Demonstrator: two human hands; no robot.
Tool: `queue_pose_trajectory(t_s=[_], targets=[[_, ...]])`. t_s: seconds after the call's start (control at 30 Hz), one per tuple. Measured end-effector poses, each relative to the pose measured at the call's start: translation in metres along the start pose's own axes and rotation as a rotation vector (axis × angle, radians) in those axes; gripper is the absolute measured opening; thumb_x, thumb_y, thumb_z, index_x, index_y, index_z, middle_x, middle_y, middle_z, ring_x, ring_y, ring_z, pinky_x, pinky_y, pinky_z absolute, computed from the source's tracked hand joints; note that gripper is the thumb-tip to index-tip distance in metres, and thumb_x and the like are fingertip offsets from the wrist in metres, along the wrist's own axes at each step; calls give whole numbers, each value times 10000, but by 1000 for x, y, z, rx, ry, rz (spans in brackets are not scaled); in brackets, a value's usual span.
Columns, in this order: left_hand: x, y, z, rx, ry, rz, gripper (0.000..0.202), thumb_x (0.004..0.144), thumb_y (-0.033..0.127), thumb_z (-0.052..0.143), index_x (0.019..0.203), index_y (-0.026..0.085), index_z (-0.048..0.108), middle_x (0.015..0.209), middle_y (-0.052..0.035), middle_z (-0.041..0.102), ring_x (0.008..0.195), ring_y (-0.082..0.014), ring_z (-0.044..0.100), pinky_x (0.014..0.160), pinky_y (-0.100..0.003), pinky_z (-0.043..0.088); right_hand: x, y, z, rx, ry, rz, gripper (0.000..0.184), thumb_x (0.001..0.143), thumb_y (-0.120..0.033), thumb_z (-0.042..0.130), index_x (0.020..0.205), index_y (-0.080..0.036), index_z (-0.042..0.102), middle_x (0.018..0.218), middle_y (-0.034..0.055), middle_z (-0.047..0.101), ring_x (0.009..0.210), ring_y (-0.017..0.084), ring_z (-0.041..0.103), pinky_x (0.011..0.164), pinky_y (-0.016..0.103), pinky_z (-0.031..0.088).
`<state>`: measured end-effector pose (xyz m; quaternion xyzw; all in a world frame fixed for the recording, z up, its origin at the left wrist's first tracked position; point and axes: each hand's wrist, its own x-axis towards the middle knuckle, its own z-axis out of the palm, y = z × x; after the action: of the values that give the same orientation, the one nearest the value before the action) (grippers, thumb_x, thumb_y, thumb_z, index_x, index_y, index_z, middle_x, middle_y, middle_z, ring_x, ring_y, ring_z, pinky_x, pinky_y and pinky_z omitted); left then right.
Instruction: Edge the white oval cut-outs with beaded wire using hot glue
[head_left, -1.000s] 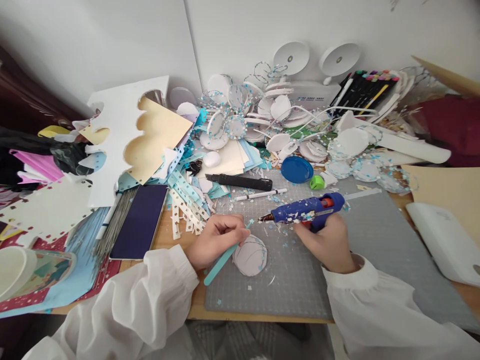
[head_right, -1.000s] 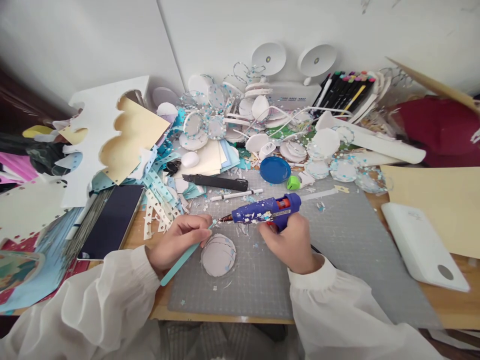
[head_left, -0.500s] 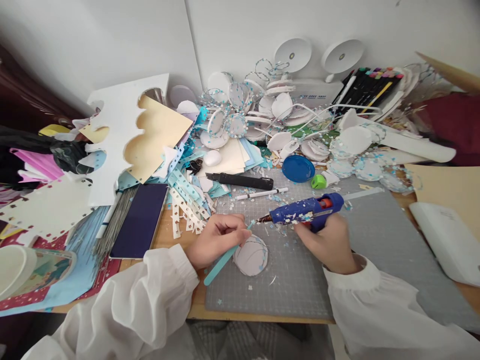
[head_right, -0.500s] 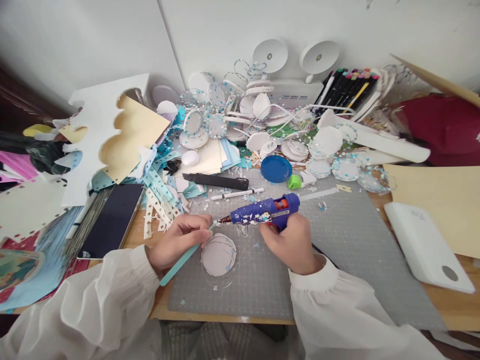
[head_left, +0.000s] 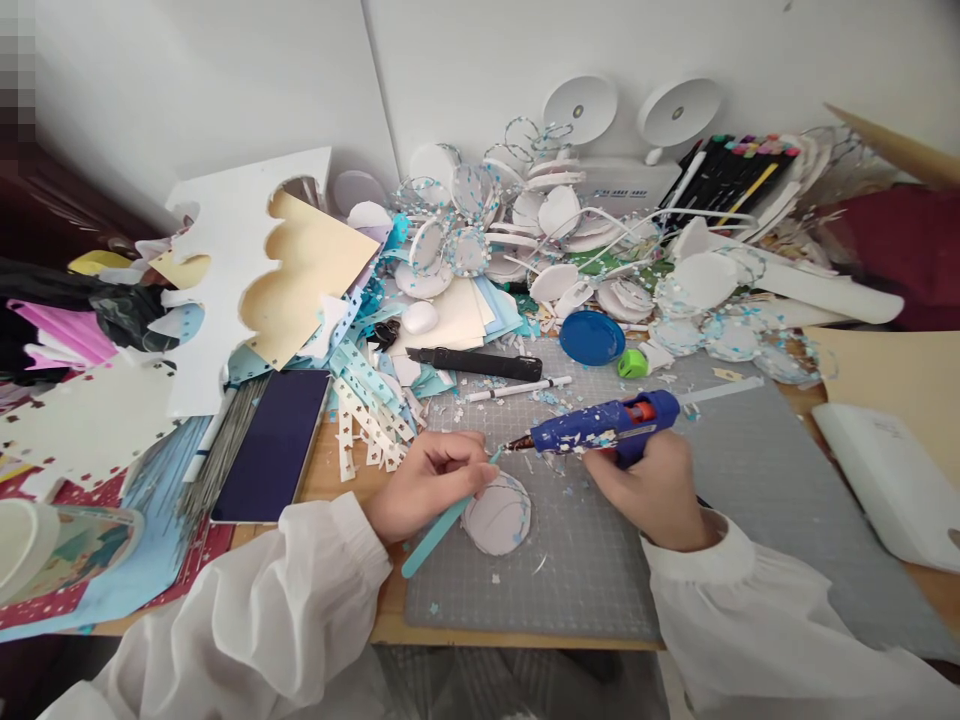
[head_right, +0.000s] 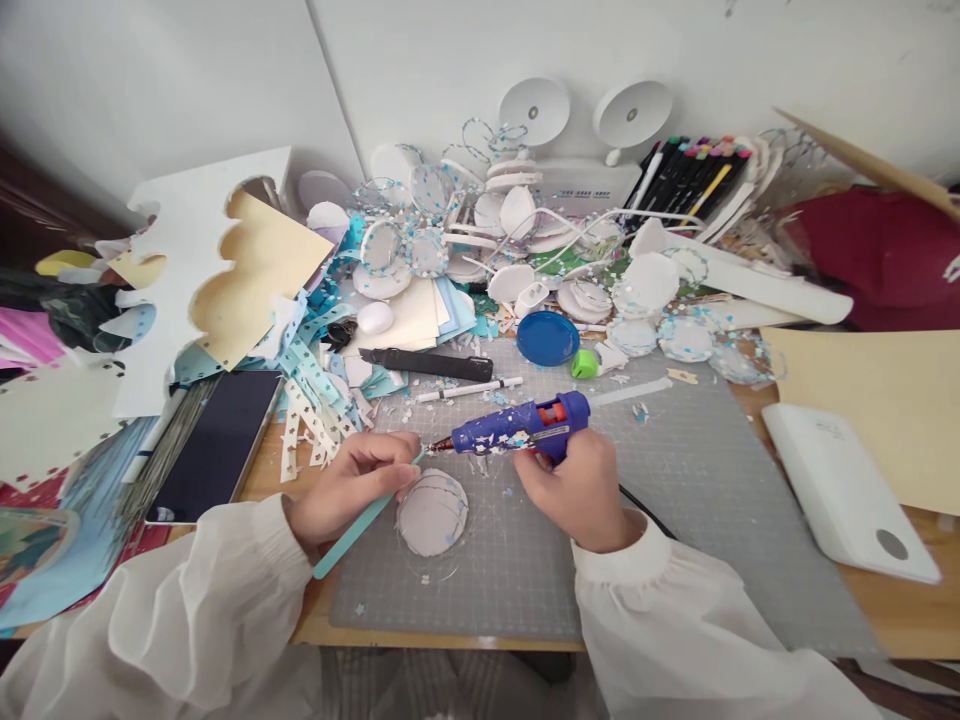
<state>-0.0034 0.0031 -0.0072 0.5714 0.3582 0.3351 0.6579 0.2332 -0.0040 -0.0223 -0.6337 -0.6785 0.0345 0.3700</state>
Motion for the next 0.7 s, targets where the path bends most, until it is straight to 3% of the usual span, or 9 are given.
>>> queue_pose_trajectory(t_s=[0.17, 0.4, 0.6, 0.7], targets=[[0, -1, -1, 3, -3, -2, 368, 830, 299, 590, 503, 154, 505, 585, 22, 403, 574, -102, 381, 562, -264, 268, -1, 1, 0, -38, 13, -38, 295, 647, -310, 529, 444, -253, 323, 359, -42, 349, 349, 123, 356, 417, 273, 306], [0, -3, -3, 1, 8, -21, 358, 825, 334, 594, 518, 156, 546, 596, 14, 431, 602, -115, 411, 586, -262, 304, 4, 8, -9, -105, 142, 98, 321, 659, -392, 585, 460, -259, 372, 379, -7, 425, 406, 182, 476, 493, 317, 372], [-1, -4, -2, -51, 22, -22, 335, 826, 296, 584, 525, 152, 562, 603, 13, 443, 616, -117, 423, 607, -262, 313, 5, 53, -39, -318, 327, 360, 284, 610, -462, 681, 683, -236, 525, 494, 51, 524, 507, 258, 557, 523, 360, 369], [-1, -5, -2, -72, 23, -9, 322, 826, 285, 598, 536, 146, 584, 602, 17, 445, 607, -112, 422, 603, -264, 301, 1, 76, -55, -370, 260, 474, 335, 521, -461, 731, 646, -273, 483, 504, 59, 510, 528, 294, 568, 508, 384, 342]])
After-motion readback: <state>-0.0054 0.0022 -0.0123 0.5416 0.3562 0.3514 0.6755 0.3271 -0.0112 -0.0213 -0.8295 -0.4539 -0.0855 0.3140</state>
